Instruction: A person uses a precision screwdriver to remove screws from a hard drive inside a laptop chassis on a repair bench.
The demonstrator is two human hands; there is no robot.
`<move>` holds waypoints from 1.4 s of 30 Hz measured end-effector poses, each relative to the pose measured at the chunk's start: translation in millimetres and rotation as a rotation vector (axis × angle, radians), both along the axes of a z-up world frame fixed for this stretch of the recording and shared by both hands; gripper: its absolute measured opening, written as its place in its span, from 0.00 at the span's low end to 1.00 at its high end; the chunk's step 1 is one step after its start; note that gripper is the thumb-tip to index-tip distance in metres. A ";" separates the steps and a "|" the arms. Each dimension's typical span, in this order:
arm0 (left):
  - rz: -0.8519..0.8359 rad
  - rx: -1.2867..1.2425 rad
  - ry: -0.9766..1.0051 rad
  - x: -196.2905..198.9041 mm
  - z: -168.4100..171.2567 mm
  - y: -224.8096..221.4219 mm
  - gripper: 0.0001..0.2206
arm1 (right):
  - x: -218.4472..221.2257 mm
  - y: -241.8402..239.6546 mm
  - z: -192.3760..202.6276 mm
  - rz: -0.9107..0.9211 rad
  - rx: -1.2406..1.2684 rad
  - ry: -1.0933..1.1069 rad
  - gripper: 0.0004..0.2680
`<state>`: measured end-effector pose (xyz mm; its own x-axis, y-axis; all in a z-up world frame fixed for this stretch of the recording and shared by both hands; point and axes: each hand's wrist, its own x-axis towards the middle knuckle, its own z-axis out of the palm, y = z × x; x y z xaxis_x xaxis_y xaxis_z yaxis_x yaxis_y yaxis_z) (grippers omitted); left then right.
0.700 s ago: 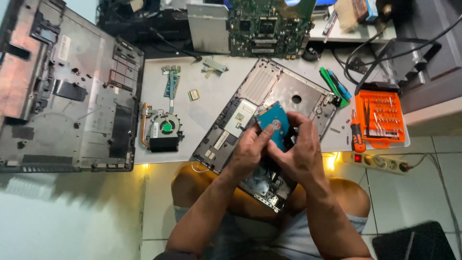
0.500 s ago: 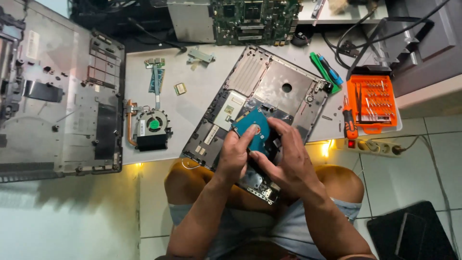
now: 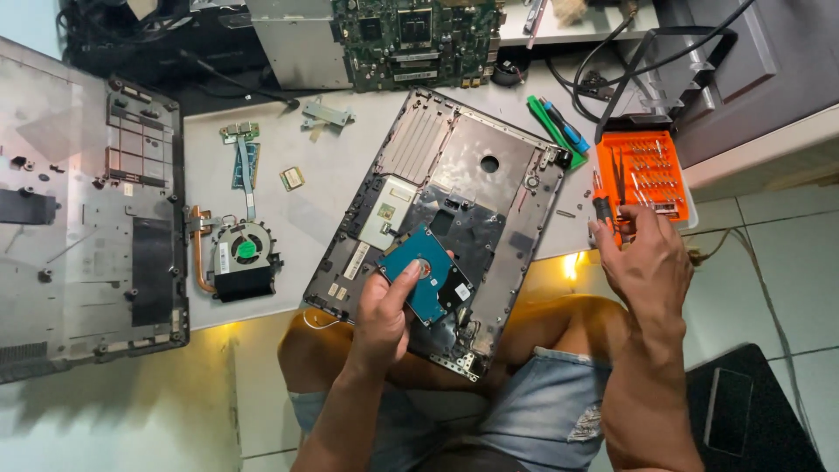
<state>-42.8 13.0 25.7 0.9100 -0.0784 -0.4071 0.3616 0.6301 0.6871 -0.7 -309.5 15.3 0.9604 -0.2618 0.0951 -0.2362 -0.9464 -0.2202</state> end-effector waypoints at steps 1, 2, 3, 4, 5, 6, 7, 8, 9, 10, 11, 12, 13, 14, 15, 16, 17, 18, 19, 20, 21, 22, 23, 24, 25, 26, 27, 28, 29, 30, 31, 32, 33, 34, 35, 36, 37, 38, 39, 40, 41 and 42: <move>0.001 0.002 0.003 0.0 -2.6 -0.1 0.16 | 1.4 0.5 0.0 0.001 0.002 0.003 0.18; -0.010 -0.014 -0.011 -0.5 -5.3 0.2 0.16 | 2.2 1.4 -0.6 -0.004 0.006 0.017 0.17; -0.020 -0.030 -0.024 -1.1 -7.8 0.7 0.15 | 2.7 2.4 -1.1 -0.010 0.010 0.032 0.17; -0.018 -0.026 -0.022 -1.9 -18.2 0.2 0.15 | 3.9 1.7 -2.0 -0.007 0.014 0.034 0.17; 0.076 0.034 0.124 -2.9 -28.5 0.0 0.08 | 4.8 1.1 -2.7 -0.013 0.019 0.038 0.16; 0.169 0.091 0.270 -4.1 -38.8 -0.3 0.13 | 5.8 0.5 -3.2 -0.018 0.022 0.042 0.16; 0.173 0.095 0.272 -3.7 -32.2 1.0 0.13 | 6.6 0.9 -2.2 -0.015 0.026 0.044 0.16; 0.120 0.050 0.220 -2.9 -25.7 1.6 0.07 | 8.0 0.7 -0.6 -0.014 0.015 0.061 0.17; 0.067 0.006 0.168 -2.1 -19.3 2.3 0.08 | 9.2 0.6 0.8 -0.012 0.005 0.078 0.18; 0.068 0.006 0.171 -2.3 -17.4 2.5 0.08 | 10.1 -2.5 -3.4 -0.011 0.005 0.081 0.18; 0.031 -0.017 0.113 -2.4 -15.5 2.6 0.11 | 11.1 -5.7 -7.7 0.021 -0.004 0.039 0.17; -0.007 -0.040 0.057 -2.3 -13.4 2.2 0.14 | 12.0 -9.3 -11.7 0.052 -0.013 -0.002 0.17; -0.005 -0.040 0.060 -3.6 -22.4 0.7 0.14 | 12.9 -12.0 -13.7 0.053 -0.013 0.002 0.17; 0.083 0.012 0.147 -4.9 -31.5 -0.7 0.06 | 13.8 -14.6 -15.9 0.070 -0.018 -0.024 0.17; 0.171 0.064 0.234 -6.4 -40.6 -1.8 0.09 | 14.6 -16.8 -18.2 0.087 -0.022 -0.049 0.17; 0.179 0.065 0.237 -5.4 -29.2 -2.5 0.09 | 12.2 -17.9 -13.1 0.095 -0.020 -0.046 0.17; 0.071 0.010 0.098 -4.6 -17.8 -2.6 0.07 | 9.6 -18.4 -8.0 0.076 0.001 -0.055 0.16; -0.029 -0.039 -0.038 -5.6 -6.1 -0.5 0.17 | 8.0 -16.4 -4.7 0.064 0.027 -0.060 0.15; -0.012 -0.032 -0.031 -7.3 -3.1 1.2 0.17 | 1.8 -13.1 3.6 0.081 0.035 -0.054 0.15; -0.057 0.040 -0.080 -7.5 -0.2 2.9 0.15 | -3.0 -10.1 12.4 0.071 0.207 -0.075 0.14; -0.102 0.113 -0.127 -7.6 3.0 4.4 0.14 | -7.9 -7.6 21.5 0.061 0.380 -0.093 0.13; -0.090 0.119 -0.125 -8.0 2.8 5.0 0.14 | -10.6 -9.4 11.5 0.073 0.386 -0.090 0.13; -0.094 0.159 -0.142 -8.3 2.6 5.1 0.14 | -13.1 -11.6 1.4 0.100 0.720 -0.129 0.11; -0.104 0.198 -0.159 -8.3 2.2 4.7 0.13 | -17.1 -14.5 -8.6 0.121 1.054 -0.165 0.08; -0.097 0.204 -0.157 -8.2 1.4 5.2 0.13 | -17.1 -13.5 -17.9 0.127 1.060 -0.160 0.08; -0.115 0.238 -0.154 -8.5 0.6 5.2 0.12 | -18.7 -13.0 -27.0 0.167 1.298 -0.094 0.09; -0.134 0.272 -0.150 -8.7 -0.4 5.1 0.11 | -20.2 -12.5 -36.3 0.203 1.536 -0.021 0.11; -0.133 0.274 -0.147 -9.3 4.1 5.0 0.11 | -21.1 -0.1 -33.2 0.203 1.538 -0.018 0.11; -0.151 0.291 -0.128 -9.8 8.6 4.7 0.13 | -21.9 12.3 -30.1 0.281 1.644 0.093 0.13; -0.169 0.309 -0.110 -9.4 13.2 4.0 0.14 | -21.8 24.2 -26.7 0.360 1.744 0.209 0.14; -0.167 0.310 -0.109 -10.6 13.7 0.9 0.14 | -21.9 42.3 -24.5 0.361 1.746 0.211 0.14; -0.082 0.282 -0.110 -12.2 14.0 -2.1 0.10 | -22.5 60.6 -22.4 0.386 1.872 0.190 0.16; 0.002 0.253 -0.111 -13.7 14.3 -5.0 0.08 | -23.1 78.9 -20.2 0.410 1.998 0.168 0.18; 0.004 0.255 -0.110 -15.5 16.1 -4.5 0.08 | -21.0 86.5 -19.6 0.410 2.000 0.170 0.18; -0.004 0.216 -0.119 -17.2 17.8 -4.0 0.08 | -19.0 94.1 -18.9 0.462 2.073 0.206 0.17; -0.013 0.177 -0.128 -19.2 19.4 -3.4 0.09 | -17.3 101.8 -18.5 0.514 2.145 0.242 0.17; -0.012 0.179 -0.126 -20.4 20.3 -1.8 0.09 | -13.8 105.7 -27.4 0.514 2.147 0.244 0.17; -0.029 0.198 -0.144 -21.2 21.1 -0.7 0.11 | -9.8 109.0 -35.9 0.590 1.929 0.139 0.16; -0.046 0.218 -0.161 -21.9 21.8 0.6 0.13 | -5.9 112.5 -44.5 0.655 1.707 0.040 0.15; -0.044 0.217 -0.157 -24.1 4.4 1.0 0.13 | -4.5 118.9 -37.8 0.653 1.708 0.044 0.15; -0.063 0.227 -0.162 -26.5 -13.2 1.5 0.14 | -3.1 125.5 -31.2 0.656 1.572 0.037 0.16; -0.081 0.237 -0.168 -28.5 -30.9 1.9 0.15 | -1.1 132.1 -24.8 0.659 1.437 0.028 0.17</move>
<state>-71.3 14.9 -5.2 0.9609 -0.0745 -0.2668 0.2729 0.4192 0.8659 -1.8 -177.4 -9.5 0.9344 0.3331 0.1262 0.0960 0.1056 -0.9898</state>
